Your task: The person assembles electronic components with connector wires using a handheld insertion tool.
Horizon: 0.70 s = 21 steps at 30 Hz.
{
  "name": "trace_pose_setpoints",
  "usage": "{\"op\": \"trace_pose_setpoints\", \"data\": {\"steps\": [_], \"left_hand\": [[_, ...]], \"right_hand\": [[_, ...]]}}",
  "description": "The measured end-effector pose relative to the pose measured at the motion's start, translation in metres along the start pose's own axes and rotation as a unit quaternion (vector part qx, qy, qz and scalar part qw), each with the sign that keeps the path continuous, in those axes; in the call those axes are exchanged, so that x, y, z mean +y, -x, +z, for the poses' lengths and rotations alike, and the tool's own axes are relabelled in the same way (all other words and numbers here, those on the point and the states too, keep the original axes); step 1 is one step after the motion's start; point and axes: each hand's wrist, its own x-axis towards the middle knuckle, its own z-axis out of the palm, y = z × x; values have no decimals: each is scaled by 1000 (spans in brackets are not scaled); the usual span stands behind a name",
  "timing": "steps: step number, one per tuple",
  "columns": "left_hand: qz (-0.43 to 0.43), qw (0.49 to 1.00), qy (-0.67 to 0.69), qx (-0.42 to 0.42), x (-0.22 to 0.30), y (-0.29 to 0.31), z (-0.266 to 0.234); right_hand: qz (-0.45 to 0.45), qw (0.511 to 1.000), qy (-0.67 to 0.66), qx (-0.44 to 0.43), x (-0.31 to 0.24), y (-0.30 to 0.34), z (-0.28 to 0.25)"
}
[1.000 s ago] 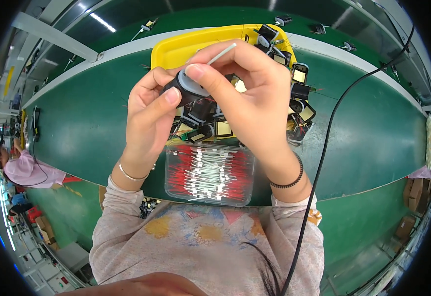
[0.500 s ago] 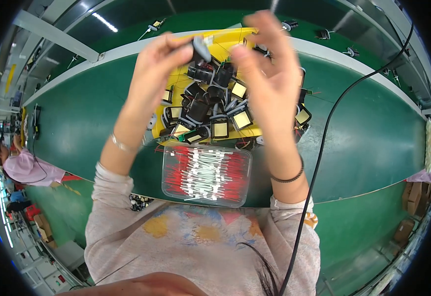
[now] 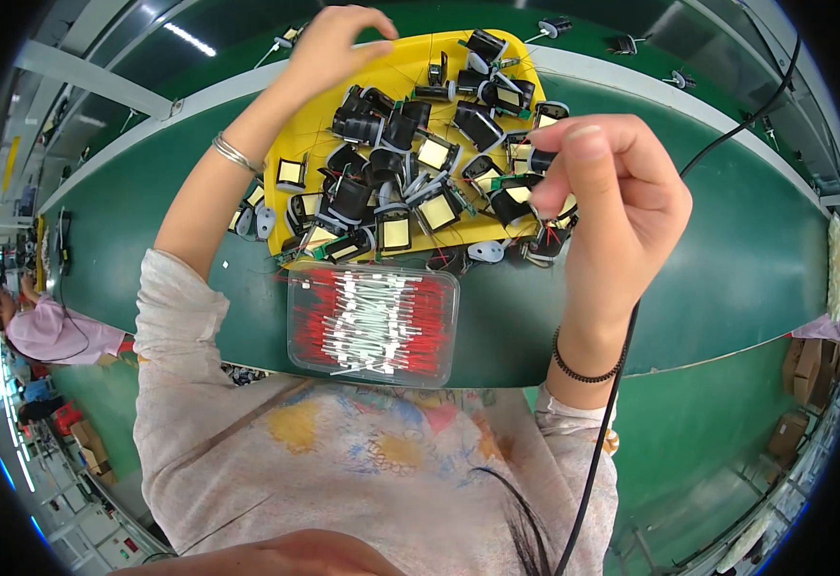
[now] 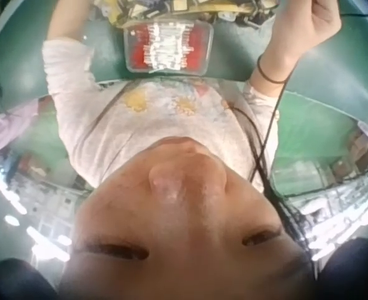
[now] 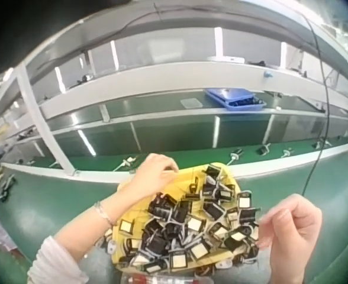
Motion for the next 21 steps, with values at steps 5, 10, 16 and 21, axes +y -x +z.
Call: {"op": "trace_pose_setpoints", "data": {"steps": [5,10,16,21], "left_hand": [[-6,998,-27,-63,58,3,20],[-82,991,41,-94,62,-7,-7],[-148,987,53,45,88,25,-53],[-85,977,96,171,120,43,-87]], "right_hand": [[-25,998,-51,-33,1,5,4],[19,996,16,-82,-12,17,16],[-17,890,281,-360,19,60,32],[-74,816,443,-363,25,78,42]]}}
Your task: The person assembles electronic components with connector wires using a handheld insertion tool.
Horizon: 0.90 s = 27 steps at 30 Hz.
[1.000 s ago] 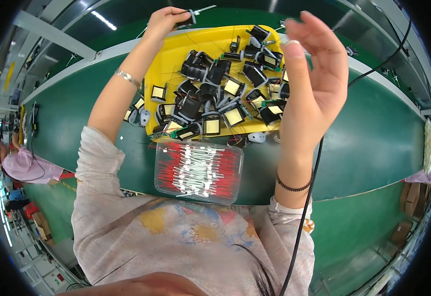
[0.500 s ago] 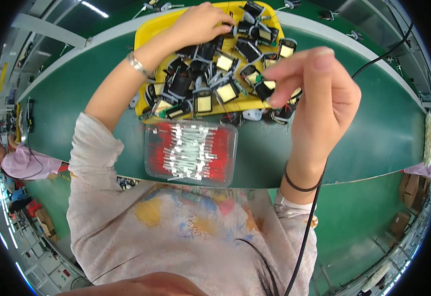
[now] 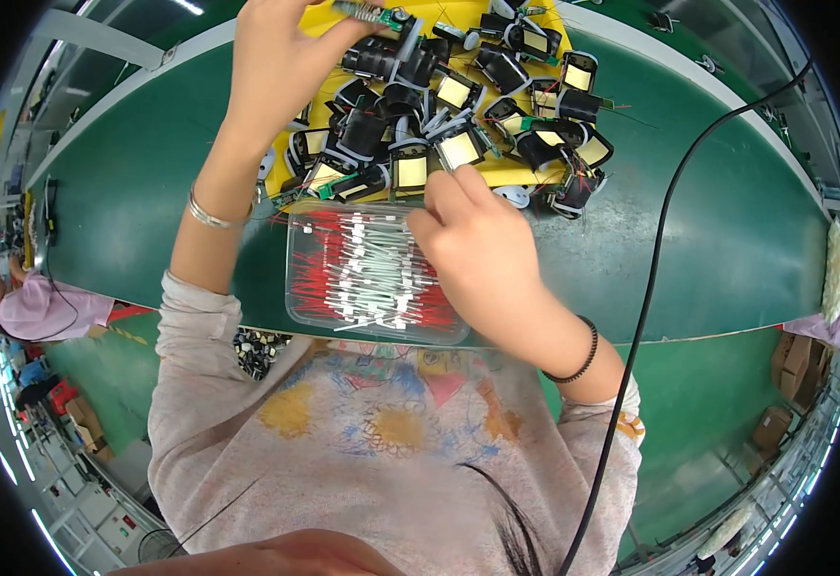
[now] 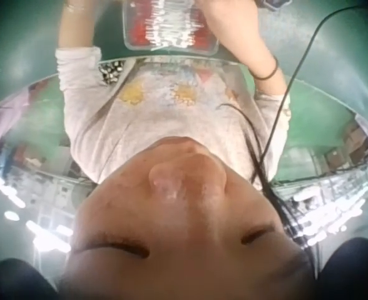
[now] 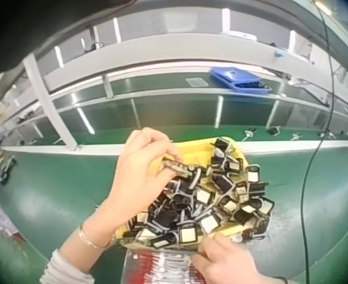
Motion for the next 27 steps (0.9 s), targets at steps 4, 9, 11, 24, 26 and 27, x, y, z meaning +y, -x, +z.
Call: {"op": "trace_pose_setpoints", "data": {"steps": [4,9,11,24,26,27], "left_hand": [[-59,996,60,-8,12,8,-13],[248,919,276,133,-17,11,-7],[-8,984,178,-6,-1,20,-28],[-118,867,480,-58,8,31,-36],[-155,850,501,-48,18,28,-38],[-193,830,522,-39,22,27,-37]], "right_hand": [[-40,994,102,-5,-6,1,10],[-54,984,166,-38,-19,-3,2],[-38,983,168,-62,-26,-4,-16],[54,771,-633,41,1,-43,-57],[43,734,-676,44,1,-48,-56],[33,694,-717,47,2,-50,-56]]}}
